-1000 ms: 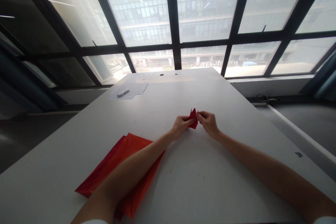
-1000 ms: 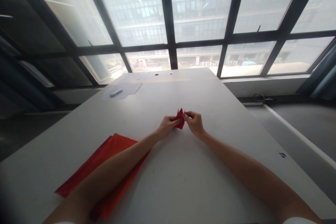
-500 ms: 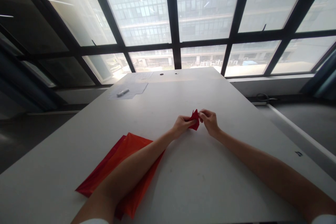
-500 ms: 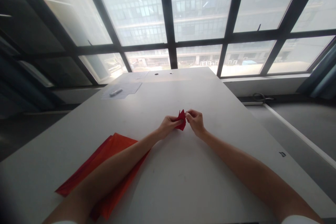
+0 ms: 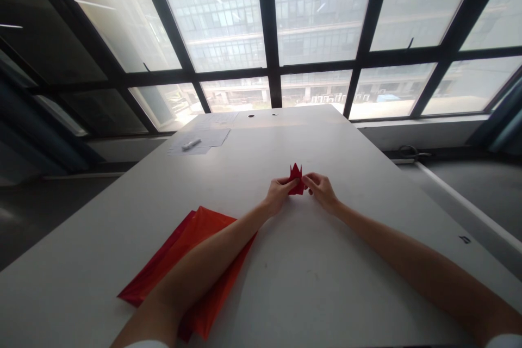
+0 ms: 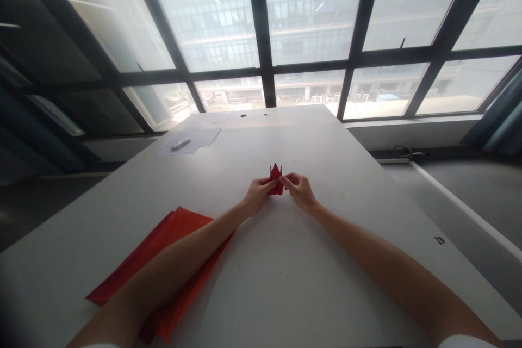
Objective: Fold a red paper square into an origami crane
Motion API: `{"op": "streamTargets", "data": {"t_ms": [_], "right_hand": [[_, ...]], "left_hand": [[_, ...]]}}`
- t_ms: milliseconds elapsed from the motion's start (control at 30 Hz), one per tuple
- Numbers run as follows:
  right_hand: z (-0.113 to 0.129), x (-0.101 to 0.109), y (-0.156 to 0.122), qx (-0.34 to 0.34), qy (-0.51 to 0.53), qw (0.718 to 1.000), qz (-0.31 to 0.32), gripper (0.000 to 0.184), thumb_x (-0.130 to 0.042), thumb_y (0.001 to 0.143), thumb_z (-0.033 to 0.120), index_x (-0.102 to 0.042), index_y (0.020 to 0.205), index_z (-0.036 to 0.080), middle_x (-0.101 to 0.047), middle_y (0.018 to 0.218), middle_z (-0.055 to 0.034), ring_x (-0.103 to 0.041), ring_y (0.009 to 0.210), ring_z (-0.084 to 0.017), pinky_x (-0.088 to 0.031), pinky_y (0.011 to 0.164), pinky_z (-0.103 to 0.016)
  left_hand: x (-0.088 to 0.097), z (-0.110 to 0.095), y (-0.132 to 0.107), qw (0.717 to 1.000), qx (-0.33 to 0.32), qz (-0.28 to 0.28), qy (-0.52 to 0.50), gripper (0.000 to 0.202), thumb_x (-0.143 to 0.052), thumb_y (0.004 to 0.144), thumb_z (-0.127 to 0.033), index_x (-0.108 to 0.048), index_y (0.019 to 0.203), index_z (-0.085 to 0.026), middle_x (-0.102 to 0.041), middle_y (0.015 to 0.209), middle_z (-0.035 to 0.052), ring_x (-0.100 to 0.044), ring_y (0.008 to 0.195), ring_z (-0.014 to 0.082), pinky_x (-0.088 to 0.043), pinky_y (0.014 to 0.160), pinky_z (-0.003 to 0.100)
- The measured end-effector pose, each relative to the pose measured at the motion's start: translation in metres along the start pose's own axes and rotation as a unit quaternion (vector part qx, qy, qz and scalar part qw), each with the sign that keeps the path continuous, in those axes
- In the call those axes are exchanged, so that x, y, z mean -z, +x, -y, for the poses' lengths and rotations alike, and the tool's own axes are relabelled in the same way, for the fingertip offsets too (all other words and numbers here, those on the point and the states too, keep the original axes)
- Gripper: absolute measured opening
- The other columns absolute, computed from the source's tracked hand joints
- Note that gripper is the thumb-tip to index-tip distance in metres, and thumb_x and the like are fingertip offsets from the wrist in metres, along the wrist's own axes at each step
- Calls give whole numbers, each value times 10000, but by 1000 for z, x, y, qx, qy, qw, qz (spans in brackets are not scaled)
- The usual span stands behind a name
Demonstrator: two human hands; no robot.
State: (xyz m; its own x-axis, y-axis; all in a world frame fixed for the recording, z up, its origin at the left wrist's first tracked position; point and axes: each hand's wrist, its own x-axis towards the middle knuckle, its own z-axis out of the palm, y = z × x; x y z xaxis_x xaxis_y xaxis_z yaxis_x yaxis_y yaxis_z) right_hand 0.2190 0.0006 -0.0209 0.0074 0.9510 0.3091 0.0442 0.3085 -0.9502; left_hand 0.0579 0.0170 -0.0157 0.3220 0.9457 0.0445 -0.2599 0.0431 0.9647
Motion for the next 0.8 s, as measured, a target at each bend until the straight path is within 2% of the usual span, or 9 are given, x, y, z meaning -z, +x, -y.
{"op": "streamTargets", "data": {"t_ms": [100, 267, 400, 567, 800], "right_hand": [[-2, -2, -2, 11, -64, 997, 37, 346, -676, 786, 476, -691, 677, 148, -649, 623, -36, -535, 573, -144, -393, 522, -251], [-5, -2, -2, 32, -82, 996, 4, 370, -651, 806, 475, -660, 623, 154, -621, 579, -21, -506, 537, -137, -366, 504, -253], [-4, 1, 0, 46, -76, 995, -44, 420, -655, 799, 529, -627, 588, 167, -579, 540, -4, -477, 515, -128, -351, 485, -248], [-1, 3, 0, 26, -44, 999, 2, 449, -617, 816, 579, -677, 655, 164, -625, 584, -22, -500, 508, -133, -371, 482, -252], [-1, 1, -1, 51, -74, 996, -23, 426, -610, 837, 529, -637, 608, 170, -591, 542, -13, -497, 510, -137, -365, 496, -256]], "left_hand": [[1, 2, 2, 999, 2, -14, -31, 456, -843, 665, -467, -760, 872, -70, -725, 795, 122, -657, 704, 191, -514, 745, 334], [2, -1, 2, 998, 26, 12, -55, 479, -843, 674, -462, -754, 947, -79, -732, 905, 136, -665, 803, 197, -501, 818, 339], [3, -2, 1, 999, 32, 18, -36, 523, -859, 648, -465, -754, 990, -83, -724, 954, 144, -638, 821, 179, -473, 787, 310], [5, 3, 3, 1000, 16, 9, -25, 521, -835, 663, -499, -765, 962, -78, -720, 865, 132, -595, 724, 149, -450, 733, 305], [5, 3, 3, 999, 21, 4, -38, 484, -848, 654, -477, -776, 937, -92, -724, 891, 138, -593, 737, 153, -452, 745, 310]]}}
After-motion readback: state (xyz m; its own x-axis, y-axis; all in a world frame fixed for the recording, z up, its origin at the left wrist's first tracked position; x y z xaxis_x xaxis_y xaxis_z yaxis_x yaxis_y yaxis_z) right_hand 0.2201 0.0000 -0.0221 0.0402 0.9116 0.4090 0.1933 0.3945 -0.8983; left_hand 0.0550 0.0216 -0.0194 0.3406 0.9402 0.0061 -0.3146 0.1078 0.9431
